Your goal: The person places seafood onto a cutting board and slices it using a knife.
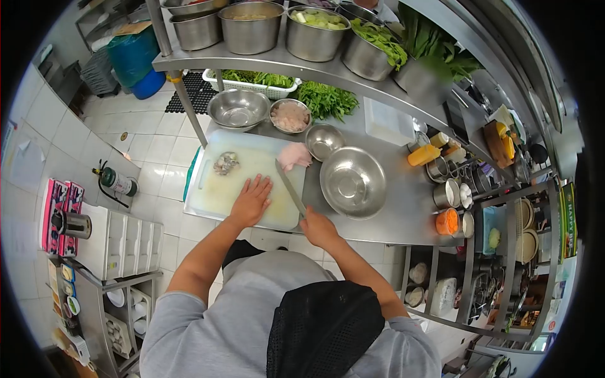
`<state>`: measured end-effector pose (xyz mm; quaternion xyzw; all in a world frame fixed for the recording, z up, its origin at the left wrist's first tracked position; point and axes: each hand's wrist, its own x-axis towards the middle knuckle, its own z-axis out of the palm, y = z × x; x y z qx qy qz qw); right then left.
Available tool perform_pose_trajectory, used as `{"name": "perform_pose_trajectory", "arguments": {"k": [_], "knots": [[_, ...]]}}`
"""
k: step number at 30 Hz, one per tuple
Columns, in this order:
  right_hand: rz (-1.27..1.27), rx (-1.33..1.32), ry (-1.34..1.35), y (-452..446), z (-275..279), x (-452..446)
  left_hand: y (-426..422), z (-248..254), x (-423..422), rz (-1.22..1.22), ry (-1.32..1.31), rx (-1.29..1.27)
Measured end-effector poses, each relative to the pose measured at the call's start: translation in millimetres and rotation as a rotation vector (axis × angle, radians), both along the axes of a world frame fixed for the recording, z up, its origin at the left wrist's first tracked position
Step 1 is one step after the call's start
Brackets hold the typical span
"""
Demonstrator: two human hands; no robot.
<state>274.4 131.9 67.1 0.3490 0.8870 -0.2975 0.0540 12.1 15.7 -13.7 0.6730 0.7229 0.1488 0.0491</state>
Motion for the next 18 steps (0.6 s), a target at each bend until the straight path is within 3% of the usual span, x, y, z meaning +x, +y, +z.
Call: {"name": "perform_pose_trajectory", "arguments": {"k": [10, 16, 18], "knots": [[-0.051, 0.092, 0.127, -1, -16, 8, -6, -3, -8, -0.033, -0.232, 0.198], [-0.172, 0.062, 0.058, -23, -16, -2, -1, -15, -13, -0.065, -0.305, 0.265], [-0.318, -0.021, 0.048, -44, 3, -8, 0, -24, -23, -0.113, -0.340, 0.283]]}}
